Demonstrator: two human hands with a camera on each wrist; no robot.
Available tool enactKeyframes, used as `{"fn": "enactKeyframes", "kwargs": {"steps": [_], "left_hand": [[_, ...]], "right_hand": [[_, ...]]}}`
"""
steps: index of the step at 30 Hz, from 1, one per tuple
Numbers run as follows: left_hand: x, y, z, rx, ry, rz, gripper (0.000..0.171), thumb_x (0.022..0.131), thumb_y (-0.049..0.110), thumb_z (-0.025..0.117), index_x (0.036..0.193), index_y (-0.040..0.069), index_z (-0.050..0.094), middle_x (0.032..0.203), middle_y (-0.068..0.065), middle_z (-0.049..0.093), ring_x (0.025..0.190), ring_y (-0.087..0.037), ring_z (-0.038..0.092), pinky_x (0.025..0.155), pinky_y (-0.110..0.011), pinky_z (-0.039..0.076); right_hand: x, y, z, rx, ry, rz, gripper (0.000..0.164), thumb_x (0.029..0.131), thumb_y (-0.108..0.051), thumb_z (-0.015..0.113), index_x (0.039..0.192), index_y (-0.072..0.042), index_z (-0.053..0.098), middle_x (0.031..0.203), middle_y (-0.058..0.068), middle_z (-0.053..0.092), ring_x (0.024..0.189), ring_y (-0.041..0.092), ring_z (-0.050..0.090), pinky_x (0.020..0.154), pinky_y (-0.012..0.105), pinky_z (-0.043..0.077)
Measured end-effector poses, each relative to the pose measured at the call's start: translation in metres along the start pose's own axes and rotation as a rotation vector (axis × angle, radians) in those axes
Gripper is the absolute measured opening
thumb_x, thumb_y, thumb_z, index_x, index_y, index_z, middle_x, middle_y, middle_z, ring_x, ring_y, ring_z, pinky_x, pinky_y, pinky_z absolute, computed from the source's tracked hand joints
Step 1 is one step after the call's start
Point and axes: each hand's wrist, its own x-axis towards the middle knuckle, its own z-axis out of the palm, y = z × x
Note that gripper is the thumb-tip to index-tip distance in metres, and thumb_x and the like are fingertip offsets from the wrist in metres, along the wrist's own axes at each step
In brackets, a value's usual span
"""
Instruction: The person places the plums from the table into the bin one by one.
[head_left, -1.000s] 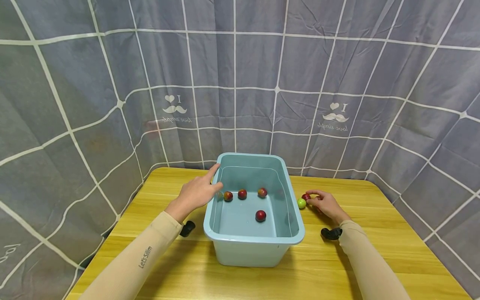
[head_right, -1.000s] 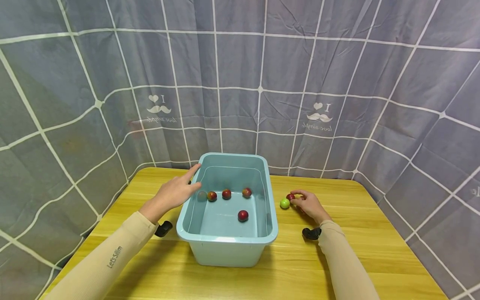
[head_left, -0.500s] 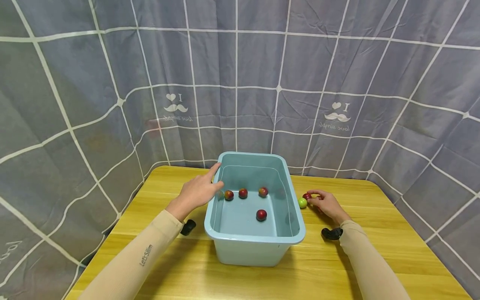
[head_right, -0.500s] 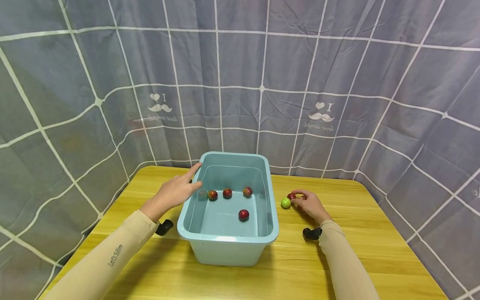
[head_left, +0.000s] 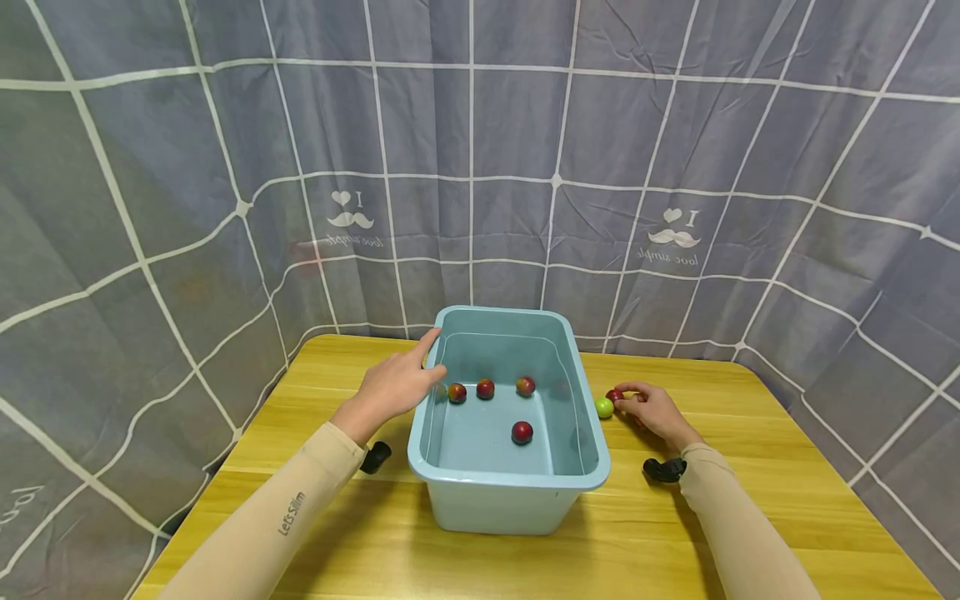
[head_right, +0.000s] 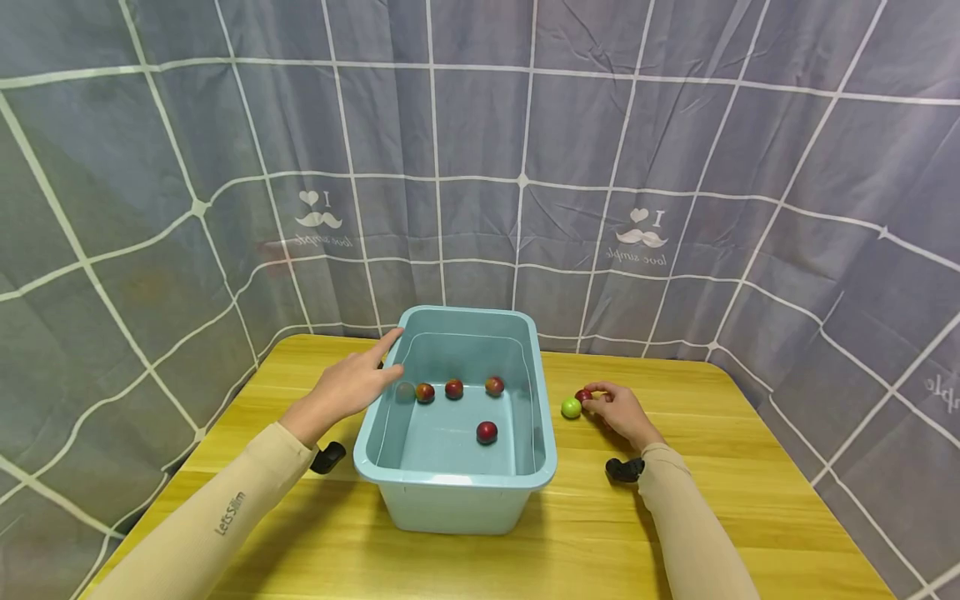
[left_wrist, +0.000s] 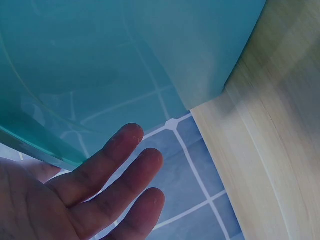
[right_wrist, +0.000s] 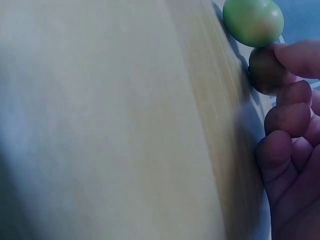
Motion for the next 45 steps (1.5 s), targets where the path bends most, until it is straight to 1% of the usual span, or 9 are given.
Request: {"fn": "enactKeyframes", "kwargs": {"steps": [8,15,22,30,38,41,45], "left_hand": [[-0.002,-0.002,0.0,0.004,0.005,0.014,0.074,0.097,0.05,0.04,0.163,0.033,0.013,0.064,-0.005,0.051,0.054,-0.022,0.046,0.047,-0.033,0.033],[-0.003,-0.005,0.0,0.002,0.008,0.023,0.073,0.097,0.049,0.04,0.163,0.032,0.014,0.061,-0.004,0.048,0.051,-0.021,0.042,0.046,-0.033,0.031],[-0.028,0.014,0.004,0.0,0.016,-0.016,0.074,0.097,0.049,0.042,0.163,0.032,0.012,0.063,-0.005,0.049,0.053,-0.022,0.044,0.047,-0.033,0.031],[-0.055,0.036,0.009,0.0,0.031,-0.056,0.073,0.097,0.049,0.041,0.163,0.033,0.013,0.065,-0.006,0.051,0.054,-0.022,0.047,0.047,-0.033,0.032],[-0.055,0.037,0.009,0.0,0.028,-0.063,0.073,0.097,0.049,0.041,0.163,0.034,0.014,0.066,-0.006,0.054,0.055,-0.023,0.05,0.047,-0.033,0.033],[-0.056,0.037,0.009,0.001,0.028,-0.063,0.073,0.097,0.049,0.041,0.163,0.034,0.014,0.069,-0.006,0.056,0.058,-0.023,0.053,0.048,-0.034,0.035],[-0.056,0.038,0.009,0.0,0.028,-0.061,0.073,0.097,0.049,0.041,0.163,0.033,0.014,0.071,-0.006,0.058,0.061,-0.023,0.055,0.049,-0.035,0.037]], "right_hand": [[-0.005,-0.003,0.002,0.004,-0.003,0.028,0.045,0.097,-0.027,0.067,0.132,0.0,0.061,0.076,0.002,0.052,0.063,0.015,0.049,0.059,0.026,0.044],[-0.011,-0.009,0.004,0.018,0.012,0.039,0.046,0.096,-0.03,0.068,0.131,0.0,0.062,0.074,0.0,0.052,0.059,0.012,0.048,0.057,0.025,0.043],[-0.022,-0.005,-0.007,0.032,-0.019,0.008,0.047,0.097,-0.029,0.067,0.131,0.002,0.061,0.072,0.0,0.052,0.058,0.012,0.047,0.055,0.025,0.042],[-0.036,-0.003,-0.018,0.04,-0.052,0.008,0.044,0.098,-0.03,0.065,0.129,0.001,0.062,0.07,0.001,0.052,0.057,0.013,0.047,0.056,0.026,0.043],[-0.035,0.0,-0.02,0.025,-0.031,0.009,0.044,0.098,-0.034,0.065,0.127,-0.001,0.063,0.064,-0.001,0.049,0.055,0.014,0.046,0.054,0.025,0.042],[-0.034,0.001,-0.022,0.005,-0.028,-0.007,0.045,0.098,-0.035,0.064,0.126,0.0,0.064,0.065,-0.001,0.05,0.056,0.014,0.046,0.054,0.025,0.041],[-0.033,-0.002,-0.026,0.013,-0.034,-0.022,0.045,0.098,-0.035,0.065,0.126,0.001,0.064,0.065,-0.002,0.048,0.055,0.014,0.045,0.052,0.025,0.04]]}}
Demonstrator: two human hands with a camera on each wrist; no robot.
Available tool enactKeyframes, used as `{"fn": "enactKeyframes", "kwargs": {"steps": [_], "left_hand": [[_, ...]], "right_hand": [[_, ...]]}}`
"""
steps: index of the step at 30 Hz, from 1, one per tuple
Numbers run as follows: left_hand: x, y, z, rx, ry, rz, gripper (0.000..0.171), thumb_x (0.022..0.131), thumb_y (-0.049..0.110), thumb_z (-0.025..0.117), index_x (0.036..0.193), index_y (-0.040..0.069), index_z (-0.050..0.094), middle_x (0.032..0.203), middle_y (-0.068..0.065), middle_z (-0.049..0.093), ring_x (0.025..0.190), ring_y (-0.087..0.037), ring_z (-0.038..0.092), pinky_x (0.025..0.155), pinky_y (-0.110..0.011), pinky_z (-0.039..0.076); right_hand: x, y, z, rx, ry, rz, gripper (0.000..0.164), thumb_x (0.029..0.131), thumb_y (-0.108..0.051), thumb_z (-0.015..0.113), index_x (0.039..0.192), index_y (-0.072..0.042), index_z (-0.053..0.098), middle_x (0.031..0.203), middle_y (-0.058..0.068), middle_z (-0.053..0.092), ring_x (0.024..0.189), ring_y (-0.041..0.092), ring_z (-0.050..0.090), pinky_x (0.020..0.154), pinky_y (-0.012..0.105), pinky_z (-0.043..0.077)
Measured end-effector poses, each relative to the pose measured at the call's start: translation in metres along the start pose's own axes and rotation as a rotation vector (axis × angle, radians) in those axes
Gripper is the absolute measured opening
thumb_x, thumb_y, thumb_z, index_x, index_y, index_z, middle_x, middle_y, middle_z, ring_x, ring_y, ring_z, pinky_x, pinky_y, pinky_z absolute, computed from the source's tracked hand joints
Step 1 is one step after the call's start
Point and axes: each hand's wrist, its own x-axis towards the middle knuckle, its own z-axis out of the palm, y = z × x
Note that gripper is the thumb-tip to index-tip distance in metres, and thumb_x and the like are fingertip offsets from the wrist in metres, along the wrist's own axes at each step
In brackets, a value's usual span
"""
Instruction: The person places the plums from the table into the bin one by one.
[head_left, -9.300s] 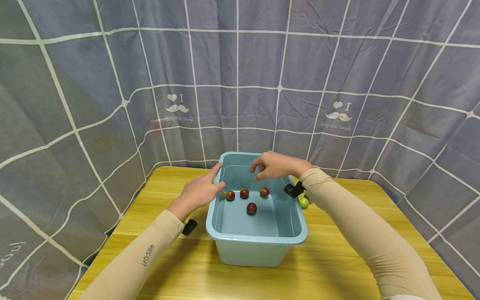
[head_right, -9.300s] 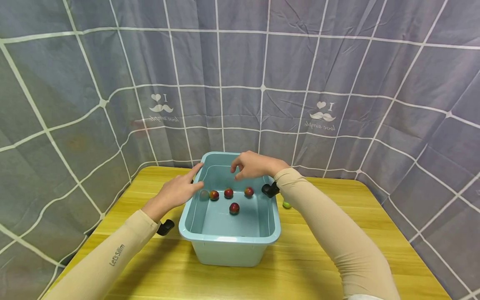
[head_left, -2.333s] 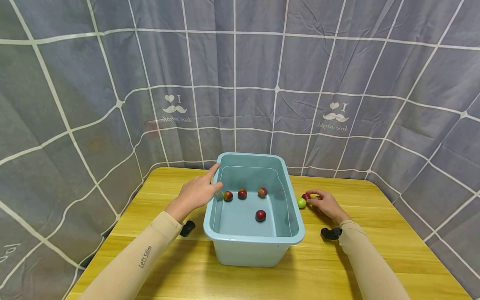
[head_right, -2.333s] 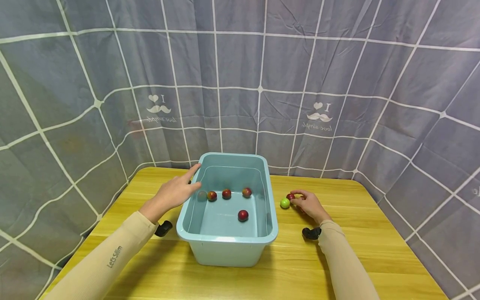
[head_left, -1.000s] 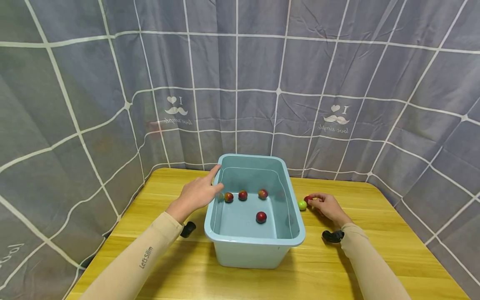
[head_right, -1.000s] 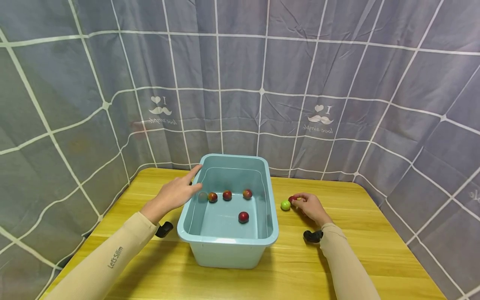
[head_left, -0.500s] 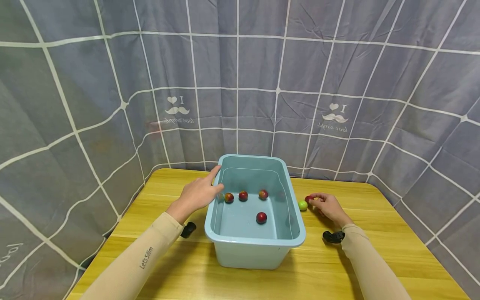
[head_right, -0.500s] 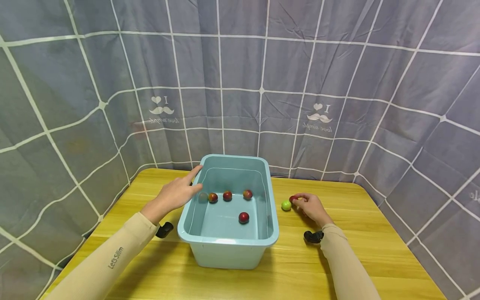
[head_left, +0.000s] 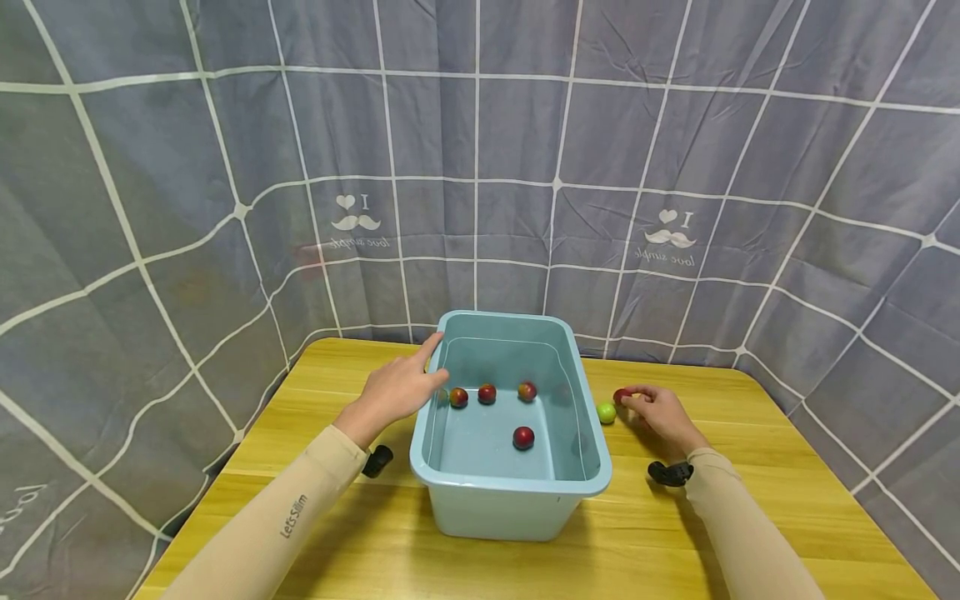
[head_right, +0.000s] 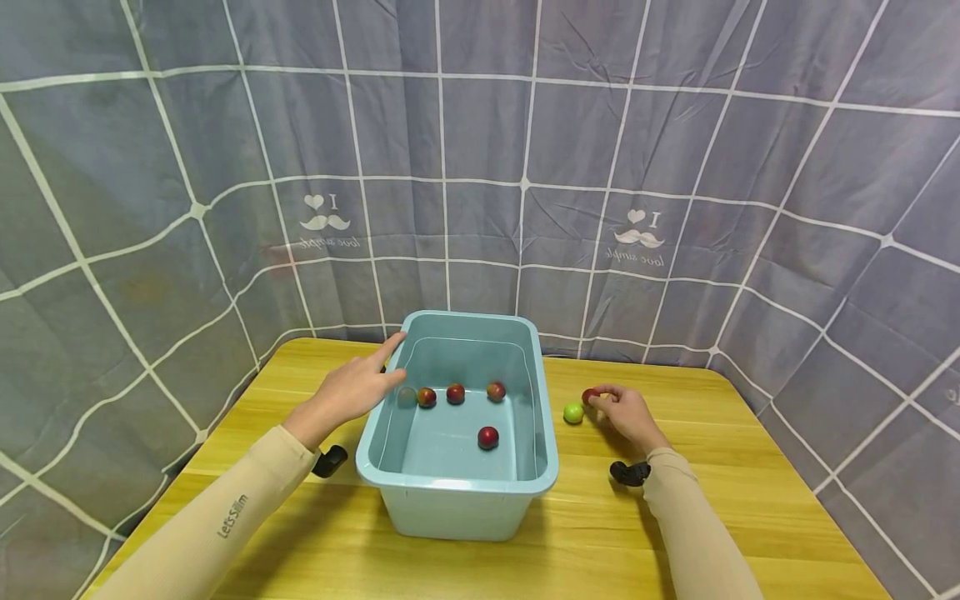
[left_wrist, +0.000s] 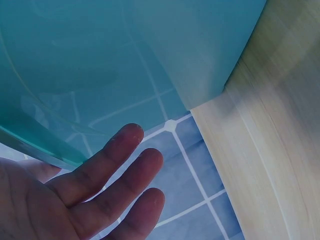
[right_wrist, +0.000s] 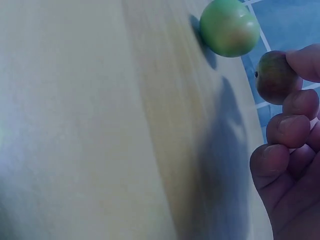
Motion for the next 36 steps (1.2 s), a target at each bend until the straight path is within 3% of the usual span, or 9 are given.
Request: {"fn": "enactKeyframes", "kwargs": {"steps": [7,18,36], "left_hand": [[-0.001,0.001,-0.001,0.009,0.002,-0.005,0.072,0.098,0.05,0.041,0.163,0.034,0.014,0.07,-0.006,0.056,0.06,-0.024,0.053,0.049,-0.035,0.037],[-0.001,0.001,-0.001,0.002,0.0,-0.013,0.073,0.097,0.05,0.041,0.163,0.035,0.014,0.071,-0.006,0.057,0.062,-0.025,0.054,0.05,-0.035,0.038],[0.0,0.001,0.0,0.003,0.001,-0.006,0.073,0.098,0.05,0.042,0.163,0.034,0.014,0.071,-0.005,0.059,0.061,-0.025,0.055,0.05,-0.036,0.039]], "right_hand": [[-0.002,-0.01,-0.007,0.031,-0.034,-0.032,0.044,0.099,-0.029,0.064,0.126,0.005,0.061,0.06,-0.002,0.044,0.049,0.013,0.041,0.048,0.026,0.037],[-0.002,-0.028,-0.016,-0.013,-0.033,-0.063,0.047,0.099,-0.033,0.064,0.128,0.004,0.061,0.07,0.004,0.052,0.054,0.011,0.042,0.053,0.027,0.039],[0.0,-0.064,-0.026,-0.018,-0.046,-0.177,0.043,0.098,-0.032,0.066,0.125,0.001,0.062,0.063,-0.002,0.045,0.053,0.011,0.043,0.053,0.027,0.039]]}}
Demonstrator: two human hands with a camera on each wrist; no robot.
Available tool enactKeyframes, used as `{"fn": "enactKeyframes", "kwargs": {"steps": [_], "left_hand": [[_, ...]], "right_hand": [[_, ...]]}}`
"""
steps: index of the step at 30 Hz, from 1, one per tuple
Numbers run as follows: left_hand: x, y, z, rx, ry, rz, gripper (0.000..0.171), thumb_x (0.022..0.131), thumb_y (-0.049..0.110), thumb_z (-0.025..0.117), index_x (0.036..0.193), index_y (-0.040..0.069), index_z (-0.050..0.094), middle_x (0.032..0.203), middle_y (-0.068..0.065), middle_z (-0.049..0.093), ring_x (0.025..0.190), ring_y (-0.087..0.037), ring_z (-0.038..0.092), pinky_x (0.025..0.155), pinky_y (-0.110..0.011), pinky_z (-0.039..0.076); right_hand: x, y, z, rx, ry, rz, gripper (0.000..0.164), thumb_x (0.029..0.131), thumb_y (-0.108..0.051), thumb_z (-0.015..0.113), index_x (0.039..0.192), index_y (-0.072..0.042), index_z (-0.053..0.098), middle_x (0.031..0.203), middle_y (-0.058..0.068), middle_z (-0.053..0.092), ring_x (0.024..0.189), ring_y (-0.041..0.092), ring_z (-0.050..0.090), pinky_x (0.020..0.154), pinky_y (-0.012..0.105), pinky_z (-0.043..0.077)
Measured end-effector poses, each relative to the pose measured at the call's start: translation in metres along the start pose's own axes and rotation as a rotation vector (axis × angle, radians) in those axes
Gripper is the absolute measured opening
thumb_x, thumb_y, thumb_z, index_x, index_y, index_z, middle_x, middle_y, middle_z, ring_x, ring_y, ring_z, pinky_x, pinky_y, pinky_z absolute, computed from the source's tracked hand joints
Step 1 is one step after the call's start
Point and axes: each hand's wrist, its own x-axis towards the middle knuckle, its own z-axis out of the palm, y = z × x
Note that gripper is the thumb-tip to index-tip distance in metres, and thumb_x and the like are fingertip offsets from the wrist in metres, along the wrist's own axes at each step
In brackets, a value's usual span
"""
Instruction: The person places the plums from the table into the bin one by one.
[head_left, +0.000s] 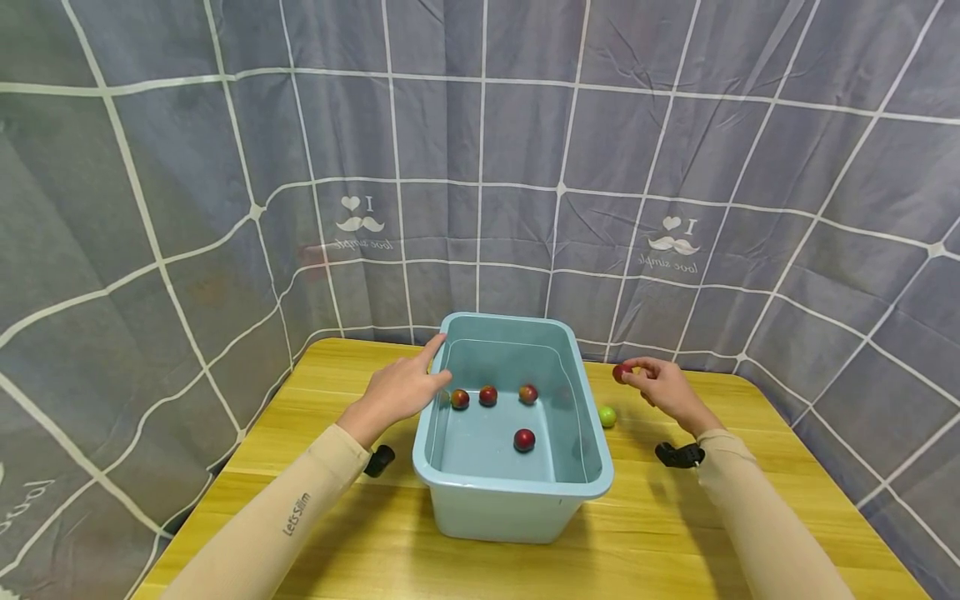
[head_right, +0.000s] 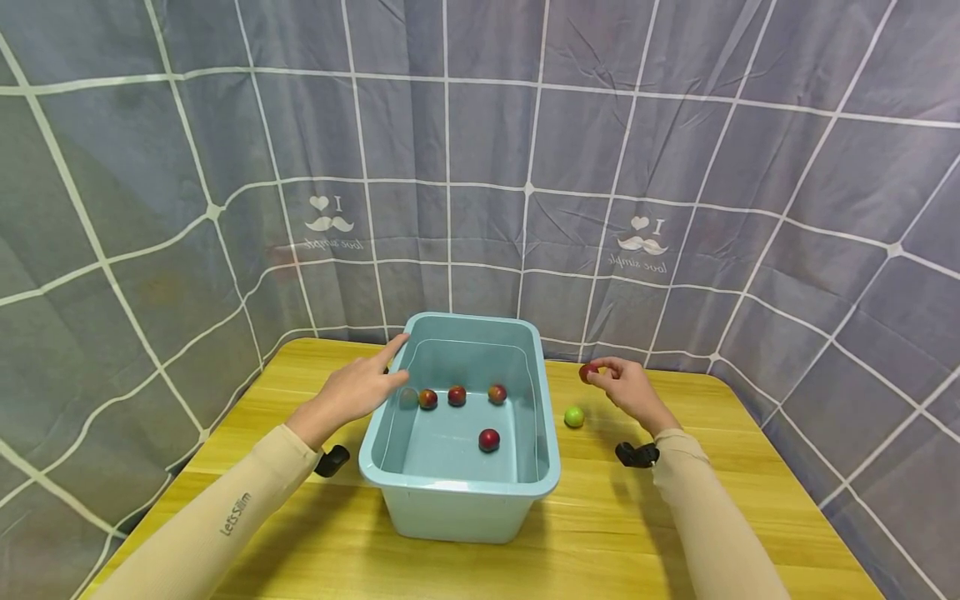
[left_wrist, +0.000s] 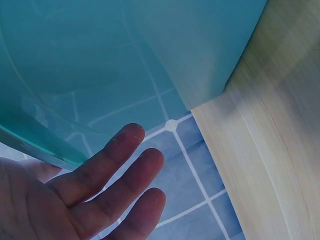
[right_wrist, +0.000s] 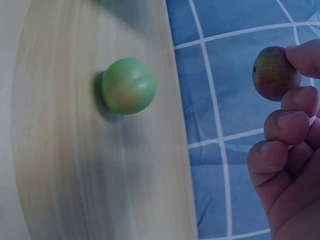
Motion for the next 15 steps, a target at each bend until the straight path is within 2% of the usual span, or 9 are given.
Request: {"fn": "enactKeyframes", "kwargs": {"steps": [9,15], "left_hand": [[0.0,-0.001,0.001,0.009,0.011,-0.002,0.073,0.097,0.05,0.042,0.163,0.034,0.014,0.068,-0.006,0.056,0.059,-0.024,0.053,0.049,-0.035,0.037],[0.0,-0.001,0.002,0.013,0.011,-0.001,0.073,0.097,0.05,0.042,0.163,0.035,0.014,0.067,-0.006,0.055,0.058,-0.024,0.053,0.048,-0.035,0.037]], "right_hand": [[0.001,-0.018,-0.003,-0.027,-0.004,-0.066,0.04,0.098,-0.028,0.066,0.124,0.002,0.063,0.066,0.004,0.048,0.053,0.011,0.043,0.049,0.029,0.037],[0.0,-0.03,-0.006,-0.05,-0.002,-0.075,0.043,0.097,-0.03,0.067,0.127,0.0,0.062,0.069,0.005,0.049,0.055,0.012,0.044,0.051,0.029,0.039]]}}
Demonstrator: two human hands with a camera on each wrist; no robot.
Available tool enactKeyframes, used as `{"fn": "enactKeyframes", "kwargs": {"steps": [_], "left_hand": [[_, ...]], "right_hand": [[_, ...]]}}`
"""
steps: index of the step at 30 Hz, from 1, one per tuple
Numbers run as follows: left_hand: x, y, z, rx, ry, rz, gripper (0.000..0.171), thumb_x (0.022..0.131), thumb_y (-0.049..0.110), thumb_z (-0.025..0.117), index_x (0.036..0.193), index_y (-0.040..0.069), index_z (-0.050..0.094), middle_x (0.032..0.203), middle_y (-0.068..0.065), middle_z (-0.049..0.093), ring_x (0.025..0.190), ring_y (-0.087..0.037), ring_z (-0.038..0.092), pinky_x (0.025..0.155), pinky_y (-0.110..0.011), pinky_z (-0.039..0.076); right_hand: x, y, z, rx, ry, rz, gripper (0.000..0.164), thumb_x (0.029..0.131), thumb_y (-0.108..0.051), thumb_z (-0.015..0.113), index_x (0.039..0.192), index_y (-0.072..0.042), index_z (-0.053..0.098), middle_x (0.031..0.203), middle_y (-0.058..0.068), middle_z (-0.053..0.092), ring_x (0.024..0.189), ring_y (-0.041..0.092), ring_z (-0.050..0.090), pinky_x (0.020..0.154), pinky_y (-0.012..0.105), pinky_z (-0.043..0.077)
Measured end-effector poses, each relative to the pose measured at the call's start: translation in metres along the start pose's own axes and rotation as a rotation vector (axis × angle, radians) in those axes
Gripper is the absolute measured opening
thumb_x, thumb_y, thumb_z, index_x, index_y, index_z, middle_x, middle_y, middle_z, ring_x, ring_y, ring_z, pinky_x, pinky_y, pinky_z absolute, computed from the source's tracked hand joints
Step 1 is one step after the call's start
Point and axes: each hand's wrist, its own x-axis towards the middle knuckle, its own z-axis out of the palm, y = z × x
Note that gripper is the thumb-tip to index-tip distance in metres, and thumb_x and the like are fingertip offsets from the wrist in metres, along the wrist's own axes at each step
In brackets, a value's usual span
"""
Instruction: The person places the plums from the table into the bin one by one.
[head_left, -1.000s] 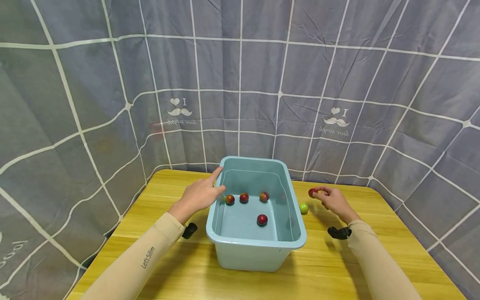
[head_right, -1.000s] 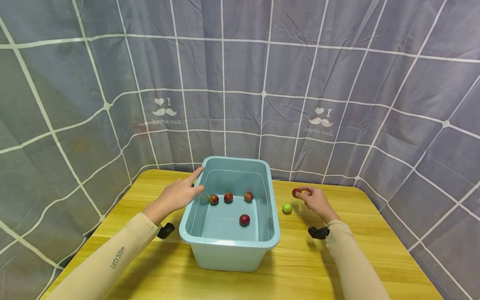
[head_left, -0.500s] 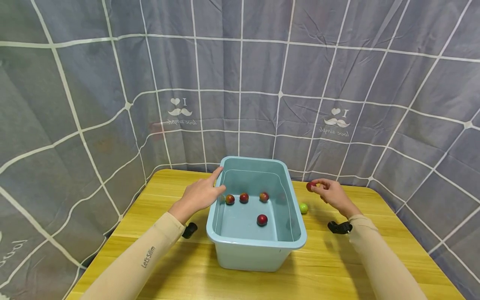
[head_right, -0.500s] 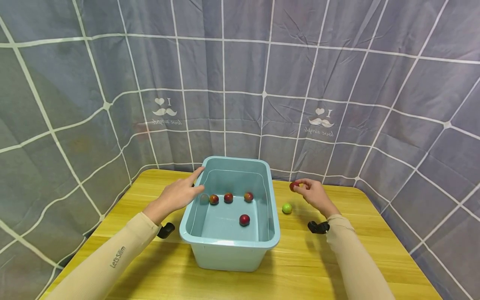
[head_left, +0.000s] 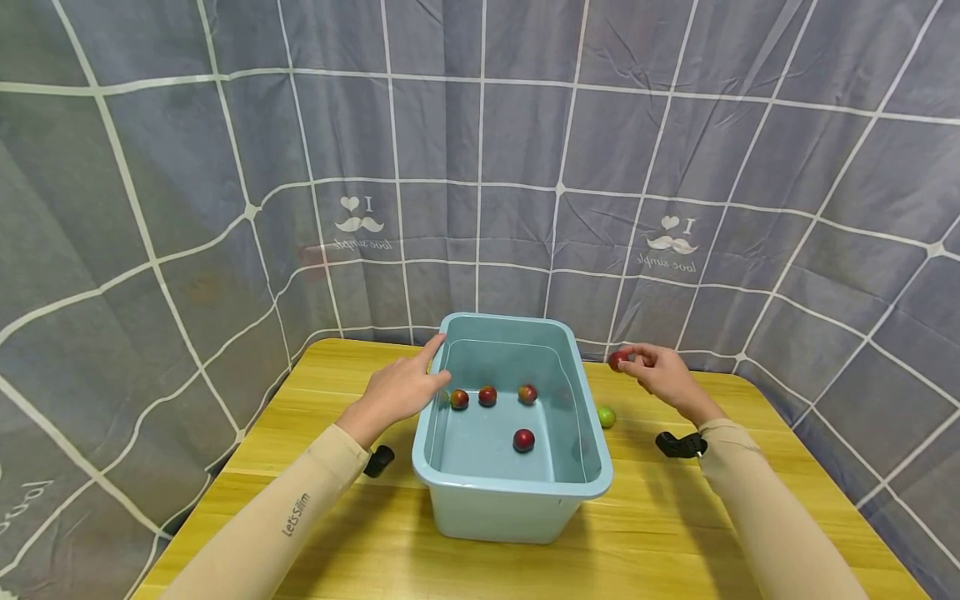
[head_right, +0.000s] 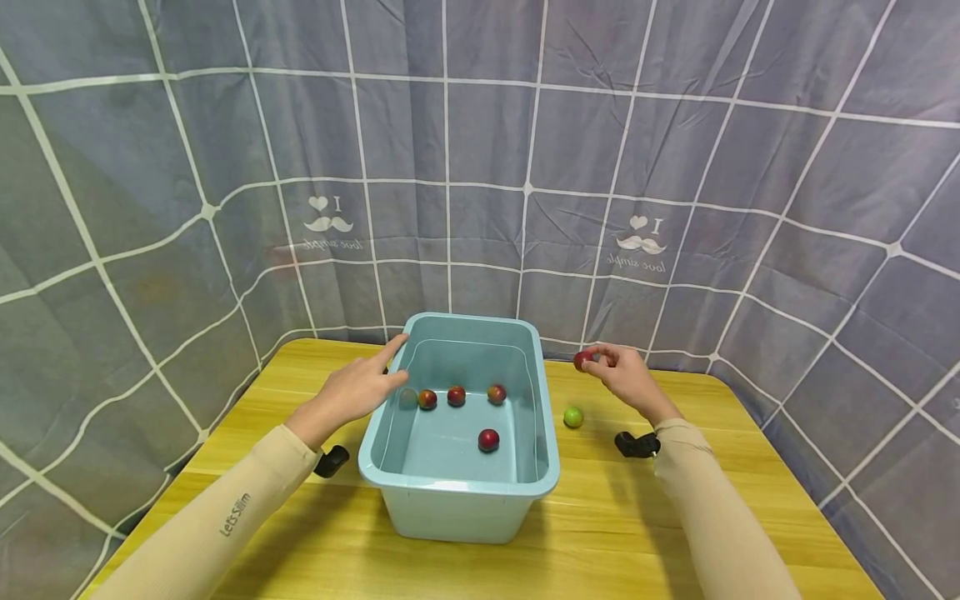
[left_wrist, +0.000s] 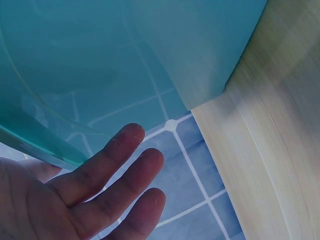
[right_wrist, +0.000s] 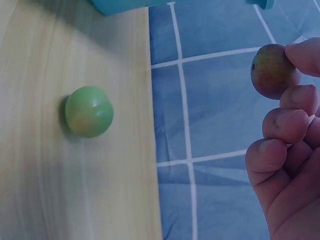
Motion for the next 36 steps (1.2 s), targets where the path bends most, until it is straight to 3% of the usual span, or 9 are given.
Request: {"fn": "enactKeyframes", "kwargs": {"steps": [8,13,25,32,36], "left_hand": [[0.001,-0.001,0.001,-0.007,0.007,0.0,0.073,0.097,0.05,0.043,0.163,0.035,0.015,0.065,-0.005,0.053,0.056,-0.024,0.05,0.049,-0.035,0.036],[0.001,-0.002,0.002,-0.013,-0.002,0.001,0.073,0.097,0.049,0.042,0.163,0.034,0.014,0.066,-0.006,0.055,0.056,-0.024,0.051,0.048,-0.035,0.036],[0.002,-0.002,0.002,-0.005,0.009,0.011,0.073,0.098,0.05,0.042,0.163,0.034,0.014,0.064,-0.005,0.053,0.054,-0.022,0.049,0.047,-0.034,0.034],[0.002,-0.001,0.002,-0.004,0.008,0.008,0.073,0.098,0.05,0.042,0.163,0.034,0.014,0.065,-0.006,0.054,0.056,-0.023,0.051,0.048,-0.035,0.035],[0.002,-0.001,0.002,-0.001,0.006,0.009,0.072,0.098,0.05,0.042,0.163,0.034,0.014,0.066,-0.006,0.055,0.057,-0.024,0.052,0.048,-0.035,0.037]], "right_hand": [[0.003,-0.016,0.0,-0.063,0.002,-0.046,0.036,0.097,-0.033,0.067,0.122,-0.007,0.067,0.068,0.002,0.049,0.054,0.013,0.042,0.049,0.028,0.037],[0.004,-0.026,-0.001,-0.09,-0.016,-0.067,0.036,0.097,-0.031,0.067,0.122,-0.005,0.066,0.068,0.003,0.048,0.055,0.013,0.041,0.05,0.029,0.036],[0.007,-0.055,-0.002,-0.171,-0.04,-0.153,0.03,0.098,-0.033,0.065,0.118,-0.01,0.07,0.07,0.006,0.053,0.064,0.017,0.048,0.061,0.029,0.041],[0.01,-0.071,0.0,-0.182,-0.065,-0.209,0.029,0.098,-0.032,0.064,0.118,-0.011,0.07,0.072,0.012,0.056,0.058,0.015,0.045,0.054,0.029,0.037],[0.01,-0.08,0.002,-0.195,-0.09,-0.219,0.03,0.099,-0.031,0.064,0.12,-0.011,0.069,0.073,0.008,0.057,0.058,0.015,0.046,0.054,0.028,0.038]]}}
